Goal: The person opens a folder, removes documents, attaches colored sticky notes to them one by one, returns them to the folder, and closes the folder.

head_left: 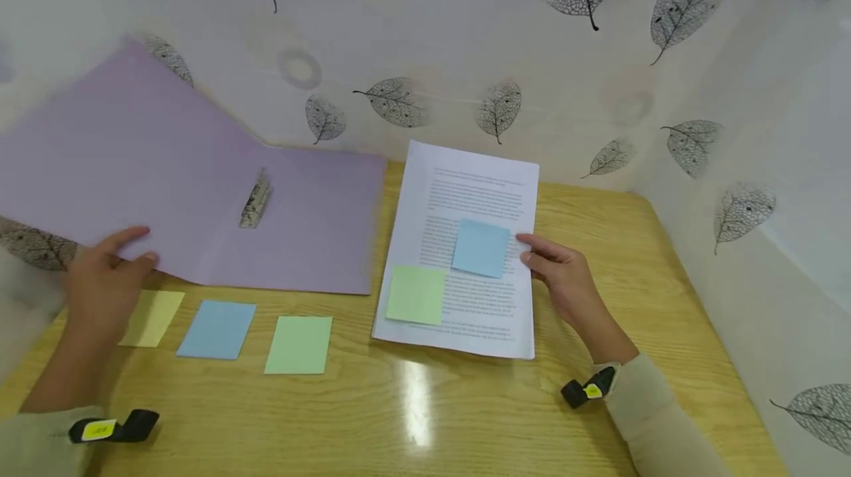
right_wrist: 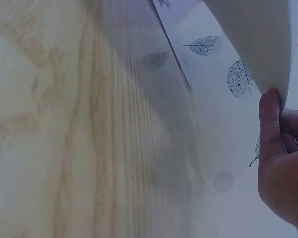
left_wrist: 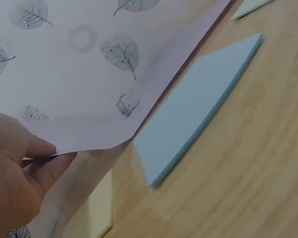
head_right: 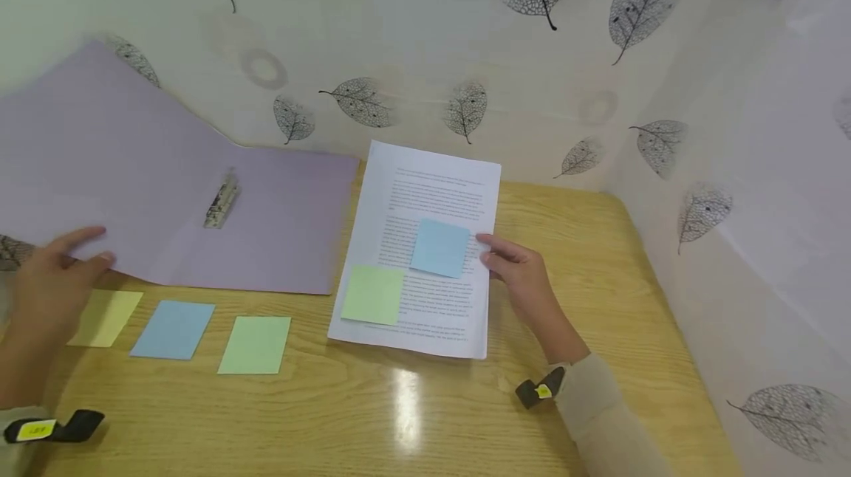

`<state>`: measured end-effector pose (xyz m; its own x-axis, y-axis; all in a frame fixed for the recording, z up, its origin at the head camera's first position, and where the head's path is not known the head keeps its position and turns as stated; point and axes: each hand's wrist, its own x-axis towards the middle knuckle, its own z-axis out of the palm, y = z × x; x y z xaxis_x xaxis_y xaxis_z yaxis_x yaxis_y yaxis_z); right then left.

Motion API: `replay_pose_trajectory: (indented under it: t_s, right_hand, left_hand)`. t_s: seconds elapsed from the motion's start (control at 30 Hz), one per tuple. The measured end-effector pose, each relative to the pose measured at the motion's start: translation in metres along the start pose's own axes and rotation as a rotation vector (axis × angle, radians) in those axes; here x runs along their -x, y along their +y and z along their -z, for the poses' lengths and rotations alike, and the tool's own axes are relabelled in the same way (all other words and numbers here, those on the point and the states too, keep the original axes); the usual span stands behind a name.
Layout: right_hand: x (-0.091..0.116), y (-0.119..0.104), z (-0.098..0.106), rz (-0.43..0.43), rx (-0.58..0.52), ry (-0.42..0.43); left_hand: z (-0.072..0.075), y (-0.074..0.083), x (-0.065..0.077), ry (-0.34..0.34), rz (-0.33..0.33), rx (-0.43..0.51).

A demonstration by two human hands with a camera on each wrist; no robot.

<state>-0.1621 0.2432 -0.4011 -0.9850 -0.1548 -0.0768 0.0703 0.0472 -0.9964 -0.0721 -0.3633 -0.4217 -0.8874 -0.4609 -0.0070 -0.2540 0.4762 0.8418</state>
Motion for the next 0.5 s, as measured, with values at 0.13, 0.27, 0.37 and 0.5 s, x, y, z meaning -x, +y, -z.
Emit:
replay_pose_trajectory:
  t_s: [0.13,0.27,0.37,0.5]
  right_hand:
    - [-0.002,0.000,0.001,-0.033,0.034,-0.008]
    - [-0.006,0.002,-0.001,-0.081,0.083,-0.015]
    - [-0.010,0.004,-0.003,-0.128,0.107,-0.021]
    - [-0.016,0.006,-0.004,-0.176,0.132,-0.027]
  left_hand:
    - [-0.019,0.011,0.018,-0.085,0.012,0.068]
    - [-0.044,0.026,0.036,-0.160,-0.004,0.028]
    - [-0.062,0.039,0.048,-0.199,-0.017,0.013]
    - [-0.085,0.054,0.063,-0.256,-0.050,0.047]
